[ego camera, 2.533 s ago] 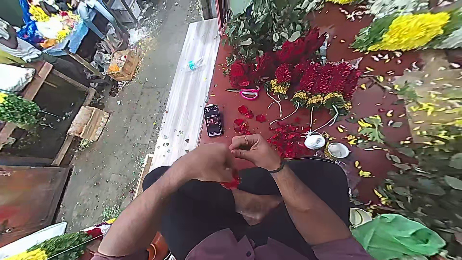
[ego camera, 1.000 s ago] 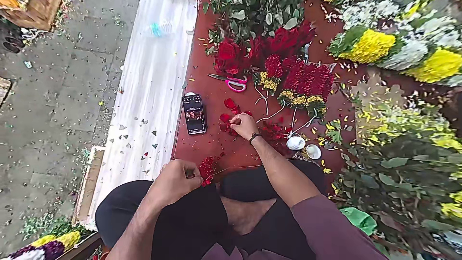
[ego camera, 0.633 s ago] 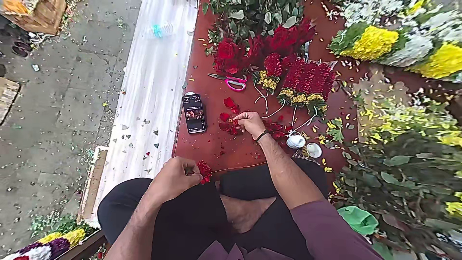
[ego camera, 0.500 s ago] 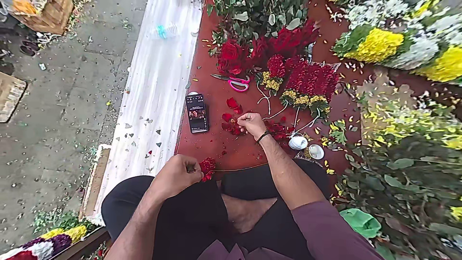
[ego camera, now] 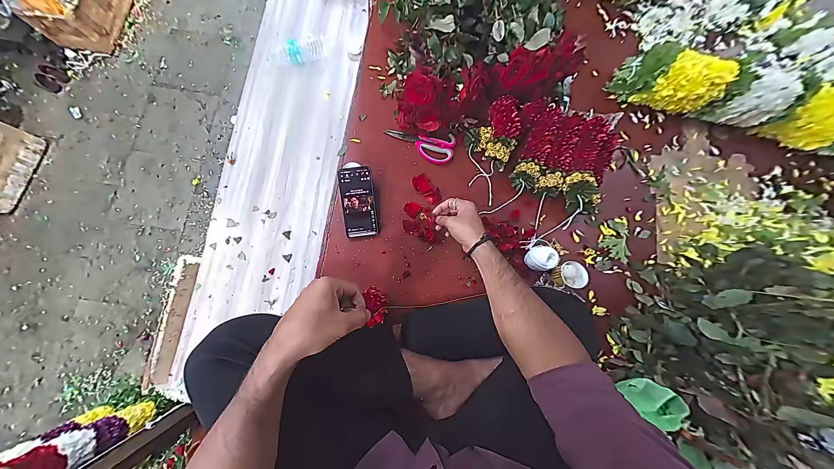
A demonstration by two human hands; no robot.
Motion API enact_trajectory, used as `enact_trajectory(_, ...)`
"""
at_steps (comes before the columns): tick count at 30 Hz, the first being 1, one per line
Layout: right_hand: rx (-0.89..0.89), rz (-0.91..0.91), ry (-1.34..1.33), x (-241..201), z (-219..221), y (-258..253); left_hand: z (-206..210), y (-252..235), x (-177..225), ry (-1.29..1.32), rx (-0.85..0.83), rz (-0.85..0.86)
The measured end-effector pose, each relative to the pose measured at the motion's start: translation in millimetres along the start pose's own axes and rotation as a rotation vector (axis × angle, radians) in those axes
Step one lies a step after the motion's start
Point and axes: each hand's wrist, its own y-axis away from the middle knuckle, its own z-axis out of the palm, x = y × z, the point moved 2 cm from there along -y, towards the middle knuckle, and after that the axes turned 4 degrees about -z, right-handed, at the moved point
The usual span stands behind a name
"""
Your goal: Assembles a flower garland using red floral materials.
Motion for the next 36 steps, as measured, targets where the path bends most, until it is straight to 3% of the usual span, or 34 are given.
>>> enact_trajectory(11,-0.055,0.142,-0.194,-1.9,2.3,2.4,0.2,0.0,-1.2,-0.002,0.006,0.019)
enact_trajectory(18,0.020,0.070,-0.097,-2.3,-2.7,0.7,-0.7,0.1,0.3,0.018,0.002,0.029)
enact_trajectory(36,-0.070,0.111,-0.423,-11.6,-11.9,27.6,-1.8,1.6,0.2,0.037,0.021,0.013)
